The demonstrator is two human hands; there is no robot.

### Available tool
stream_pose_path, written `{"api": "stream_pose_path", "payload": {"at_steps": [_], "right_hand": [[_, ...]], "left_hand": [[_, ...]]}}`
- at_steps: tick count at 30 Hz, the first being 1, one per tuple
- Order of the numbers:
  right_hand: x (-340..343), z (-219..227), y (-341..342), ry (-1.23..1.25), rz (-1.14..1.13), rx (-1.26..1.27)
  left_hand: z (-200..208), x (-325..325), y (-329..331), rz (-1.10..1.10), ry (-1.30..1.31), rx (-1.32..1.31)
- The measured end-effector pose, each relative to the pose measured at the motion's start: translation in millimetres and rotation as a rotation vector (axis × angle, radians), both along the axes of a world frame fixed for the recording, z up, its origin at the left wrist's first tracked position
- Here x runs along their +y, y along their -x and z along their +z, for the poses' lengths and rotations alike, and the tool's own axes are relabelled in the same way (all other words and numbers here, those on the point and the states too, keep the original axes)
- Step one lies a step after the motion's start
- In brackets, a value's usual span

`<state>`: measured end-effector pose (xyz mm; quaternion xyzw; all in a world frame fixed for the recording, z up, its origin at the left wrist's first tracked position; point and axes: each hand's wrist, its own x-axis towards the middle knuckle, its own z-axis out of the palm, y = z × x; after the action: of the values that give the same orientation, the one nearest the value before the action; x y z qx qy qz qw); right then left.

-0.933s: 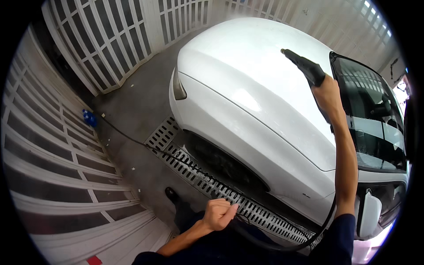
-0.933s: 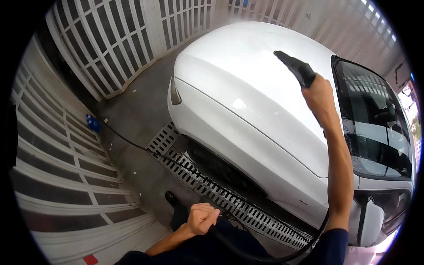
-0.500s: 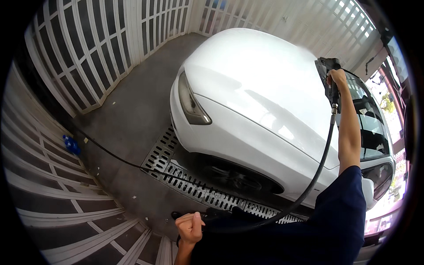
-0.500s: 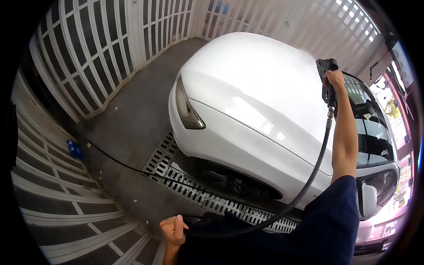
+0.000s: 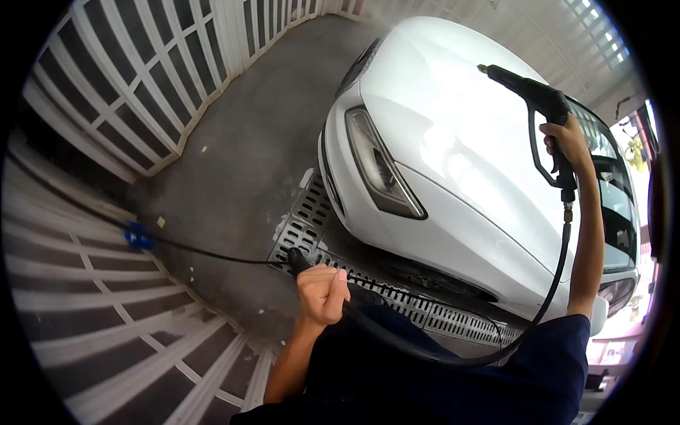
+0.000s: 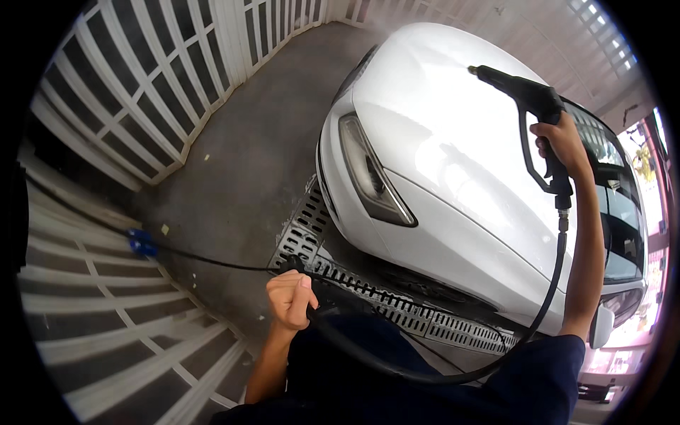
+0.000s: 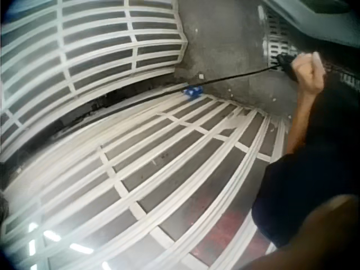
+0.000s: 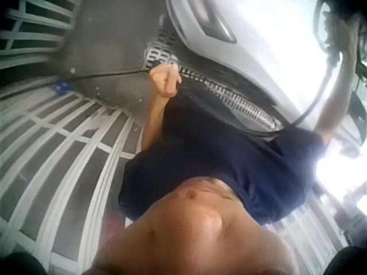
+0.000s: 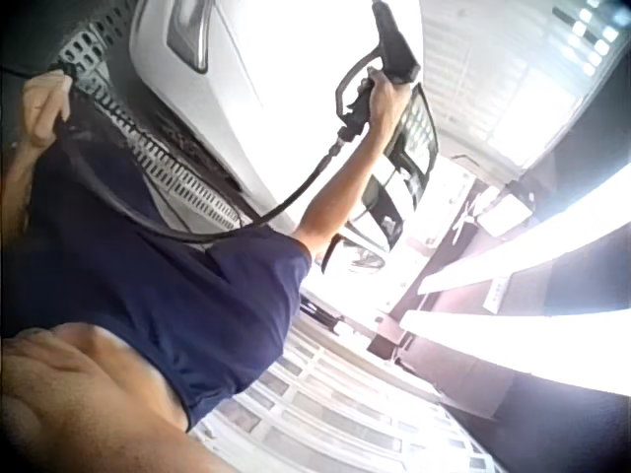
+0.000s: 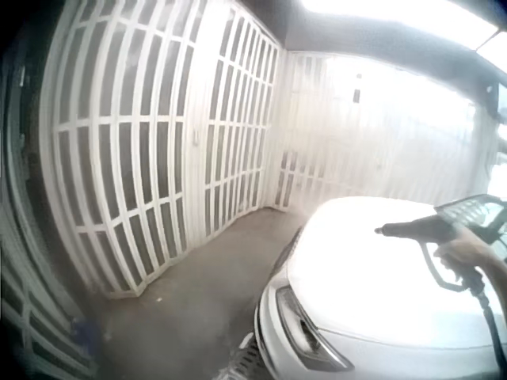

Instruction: The person washes a white SUV in a garage using a high-pressure water hose. They systematically spray the vehicle's exterior, including the rear, sides, wheels, and front, and also rinse the interior door jambs after opening the doors. The person moves around the vehicle to ensure full coverage.

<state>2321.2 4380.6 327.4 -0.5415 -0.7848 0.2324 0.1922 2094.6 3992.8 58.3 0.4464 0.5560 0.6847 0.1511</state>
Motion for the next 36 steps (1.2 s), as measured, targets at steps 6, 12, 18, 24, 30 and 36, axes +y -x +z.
{"api": "stream_pose_path", "payload": {"at_steps": [6,12,18,24,30,36], "right_hand": [[-47,-21,187,0.109,0.106,-0.257],[-15,-17,323,0.196,0.078,-0.476],[32,-1,372,-0.387,-0.129,-0.597],[-76,-104,508,0.312,-0.21,-0.599],[-184,-207,524,0.762,-0.317,-1.029],[-107,-168,681,0.507,-0.113,-1.027]], "left_hand": [[-13,82,126,-0.218,0.061,-0.113],[-14,134,212,-0.52,0.088,-0.212],[-60,171,317,-0.725,0.235,-0.136],[-94,171,430,-1.021,0.245,-0.071],[-87,158,570,-1.272,0.337,-0.183],[-74,156,648,-1.3,0.409,-0.284]]}}
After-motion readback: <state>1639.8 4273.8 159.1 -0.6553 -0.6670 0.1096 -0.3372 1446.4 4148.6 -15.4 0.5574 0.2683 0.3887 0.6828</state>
